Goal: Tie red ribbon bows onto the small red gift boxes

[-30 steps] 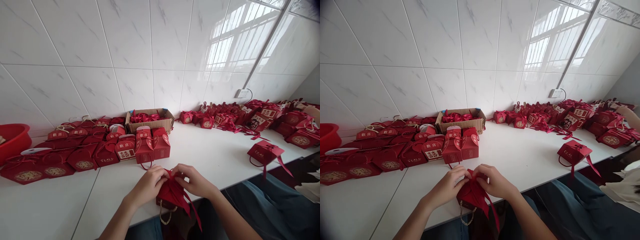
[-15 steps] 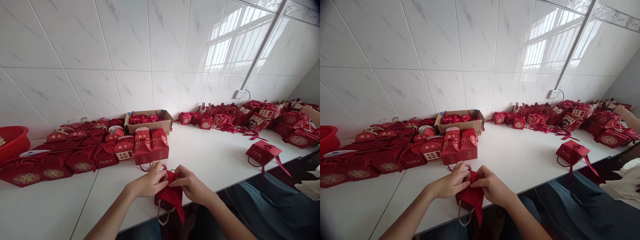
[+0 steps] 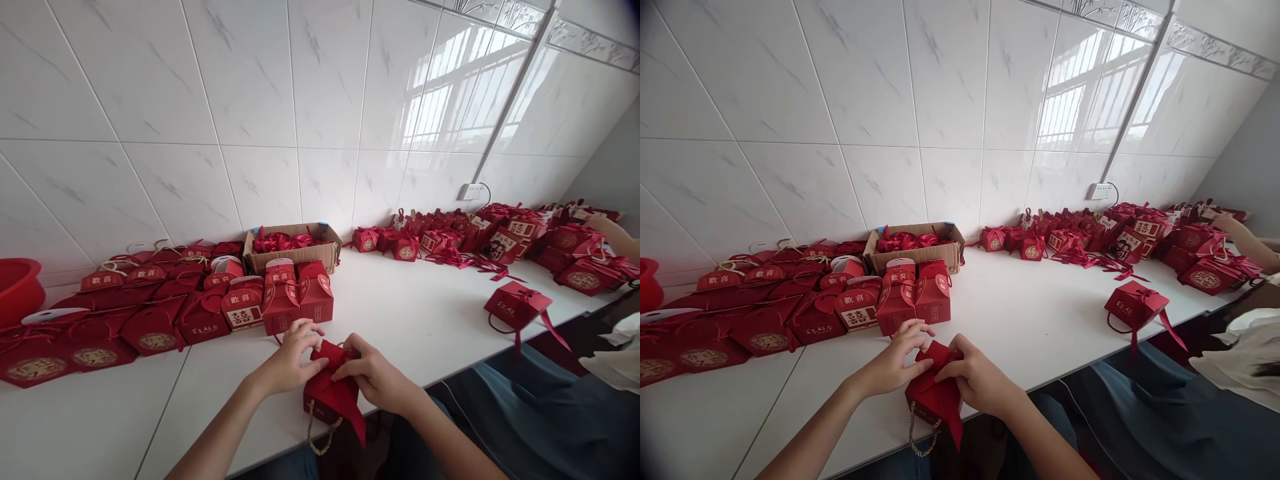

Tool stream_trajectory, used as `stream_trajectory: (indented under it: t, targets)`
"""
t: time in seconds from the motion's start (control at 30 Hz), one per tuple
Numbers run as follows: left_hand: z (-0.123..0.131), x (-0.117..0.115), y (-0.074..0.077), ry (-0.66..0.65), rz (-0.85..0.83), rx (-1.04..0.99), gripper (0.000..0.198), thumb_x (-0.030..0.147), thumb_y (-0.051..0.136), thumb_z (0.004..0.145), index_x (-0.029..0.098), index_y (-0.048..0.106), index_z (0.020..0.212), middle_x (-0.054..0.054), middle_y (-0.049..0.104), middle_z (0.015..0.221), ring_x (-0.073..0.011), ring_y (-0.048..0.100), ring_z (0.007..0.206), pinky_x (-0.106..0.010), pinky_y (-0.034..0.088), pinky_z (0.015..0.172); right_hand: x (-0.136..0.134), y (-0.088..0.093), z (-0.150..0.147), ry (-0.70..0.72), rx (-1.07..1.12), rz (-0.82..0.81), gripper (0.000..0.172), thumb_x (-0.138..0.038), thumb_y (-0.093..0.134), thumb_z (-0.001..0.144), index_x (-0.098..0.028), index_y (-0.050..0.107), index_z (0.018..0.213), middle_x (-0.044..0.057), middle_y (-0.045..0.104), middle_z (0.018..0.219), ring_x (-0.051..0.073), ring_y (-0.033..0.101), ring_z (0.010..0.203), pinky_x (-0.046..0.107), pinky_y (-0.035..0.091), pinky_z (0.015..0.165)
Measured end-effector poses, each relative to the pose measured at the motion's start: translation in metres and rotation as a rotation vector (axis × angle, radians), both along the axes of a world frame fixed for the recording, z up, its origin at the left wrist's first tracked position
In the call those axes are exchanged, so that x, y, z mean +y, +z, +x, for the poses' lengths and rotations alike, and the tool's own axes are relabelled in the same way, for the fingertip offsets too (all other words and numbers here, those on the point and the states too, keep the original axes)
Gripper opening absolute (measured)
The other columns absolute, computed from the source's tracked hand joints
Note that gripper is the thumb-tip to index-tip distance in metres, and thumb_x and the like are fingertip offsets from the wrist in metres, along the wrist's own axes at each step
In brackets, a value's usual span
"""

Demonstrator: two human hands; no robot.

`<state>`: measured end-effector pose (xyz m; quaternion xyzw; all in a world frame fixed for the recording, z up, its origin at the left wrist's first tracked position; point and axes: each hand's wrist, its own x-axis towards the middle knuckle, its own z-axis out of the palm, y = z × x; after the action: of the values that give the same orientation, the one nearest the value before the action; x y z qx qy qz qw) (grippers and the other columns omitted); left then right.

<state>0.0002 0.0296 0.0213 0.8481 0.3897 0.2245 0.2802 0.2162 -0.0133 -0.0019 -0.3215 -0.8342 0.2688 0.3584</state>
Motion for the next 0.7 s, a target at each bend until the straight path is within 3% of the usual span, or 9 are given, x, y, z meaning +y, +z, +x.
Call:
stream_trajectory:
  t: [0.13, 0.27, 0.43, 0.63, 0.7]
  targets:
    - [0.012, -0.014, -0.004, 0.089, 0.027, -0.175, 0.012, 0.023, 0.057, 0.078, 0.022, 0.047, 0.072, -0.006, 0.063, 0.101, -0.0236, 0.048, 0.117, -0.037, 0.040, 0.098, 0.001, -0.001, -0.003, -0.148, 0.203, -0.133, 0.021, -0.007, 0.044, 0.085, -0.020, 0.059, 0.092, 0.001, 0.051, 0.080, 0.011, 0.048, 0.065, 0.023, 0.041, 0.058]
    - [0.028, -0.022, -0.011, 0.230, -0.120, -0.317, 0.027, 0.030, 0.058, 0.079, 0.023, 0.037, 0.065, -0.005, 0.066, 0.092, -0.0235, 0.057, 0.107, -0.036, 0.044, 0.092, 0.005, -0.004, -0.007, -0.260, 0.357, -0.299, 0.004, -0.017, 0.051, 0.084, -0.020, 0.049, 0.083, -0.005, 0.047, 0.067, 0.009, 0.040, 0.055, 0.021, 0.032, 0.049]
    - [0.038, -0.022, -0.020, 0.291, -0.210, -0.417, 0.036, 0.029, 0.063, 0.074, 0.024, 0.030, 0.059, -0.004, 0.068, 0.079, -0.0263, 0.055, 0.115, -0.037, 0.043, 0.094, 0.009, -0.008, -0.007, -0.360, 0.401, -0.346, 0.008, -0.022, 0.058, 0.080, -0.020, 0.052, 0.083, -0.004, 0.052, 0.068, 0.009, 0.042, 0.054, 0.022, 0.032, 0.050]
    - [0.038, -0.020, -0.019, 0.242, -0.315, -0.394, 0.027, 0.035, 0.064, 0.075, 0.023, 0.047, 0.058, -0.005, 0.071, 0.078, -0.0273, 0.046, 0.127, -0.039, 0.039, 0.101, 0.013, -0.016, -0.004, -0.365, 0.585, -0.436, 0.021, -0.034, 0.066, 0.076, -0.019, 0.051, 0.078, -0.003, 0.053, 0.067, 0.011, 0.047, 0.058, 0.024, 0.036, 0.054]
    - [0.037, -0.020, -0.020, 0.229, -0.327, -0.401, 0.029, 0.036, 0.065, 0.074, 0.023, 0.045, 0.058, -0.004, 0.072, 0.079, -0.0274, 0.045, 0.129, -0.041, 0.036, 0.103, 0.014, -0.018, -0.003, -0.351, 0.655, -0.474, 0.027, -0.038, 0.069, 0.074, -0.020, 0.049, 0.078, -0.003, 0.055, 0.065, 0.011, 0.049, 0.058, 0.024, 0.037, 0.055]
